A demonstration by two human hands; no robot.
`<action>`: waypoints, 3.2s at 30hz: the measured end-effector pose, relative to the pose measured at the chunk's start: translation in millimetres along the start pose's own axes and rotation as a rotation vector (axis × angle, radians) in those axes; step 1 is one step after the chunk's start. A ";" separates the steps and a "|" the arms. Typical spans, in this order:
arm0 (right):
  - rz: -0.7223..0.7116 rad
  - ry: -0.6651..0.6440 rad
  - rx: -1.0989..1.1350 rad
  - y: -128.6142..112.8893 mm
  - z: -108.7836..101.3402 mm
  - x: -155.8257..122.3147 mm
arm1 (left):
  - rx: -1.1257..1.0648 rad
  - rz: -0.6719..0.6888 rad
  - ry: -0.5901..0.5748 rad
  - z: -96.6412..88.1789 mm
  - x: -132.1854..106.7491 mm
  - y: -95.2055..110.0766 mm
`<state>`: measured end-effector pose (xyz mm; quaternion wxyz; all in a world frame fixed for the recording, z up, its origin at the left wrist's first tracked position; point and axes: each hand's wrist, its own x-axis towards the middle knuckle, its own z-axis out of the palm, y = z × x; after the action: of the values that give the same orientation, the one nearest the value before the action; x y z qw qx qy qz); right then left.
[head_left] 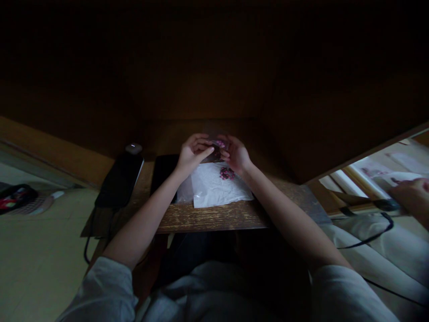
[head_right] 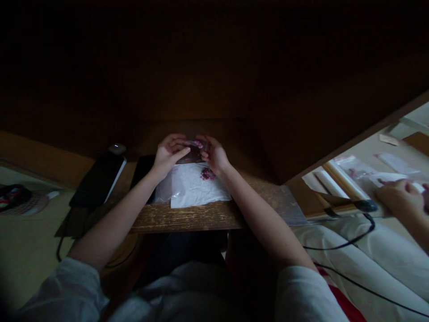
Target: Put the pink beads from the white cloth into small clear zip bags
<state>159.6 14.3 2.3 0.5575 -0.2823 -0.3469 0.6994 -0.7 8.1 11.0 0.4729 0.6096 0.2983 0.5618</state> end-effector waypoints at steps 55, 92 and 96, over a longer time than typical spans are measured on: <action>0.183 -0.004 0.109 3.9 4.4 -0.3 | -0.217 -0.226 0.034 0.6 0.5 4.1; 0.265 -0.095 0.168 1.1 1.7 1.0 | -0.260 -0.200 0.070 -4.3 1.6 -1.8; 0.238 -0.092 0.161 2.6 0.6 0.6 | -0.258 -0.239 -0.042 -0.2 -1.1 -2.5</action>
<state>157.5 14.4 0.6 0.4749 -0.2438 -0.2789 0.7983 -0.8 8.1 8.2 0.6166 0.5160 0.2840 0.5224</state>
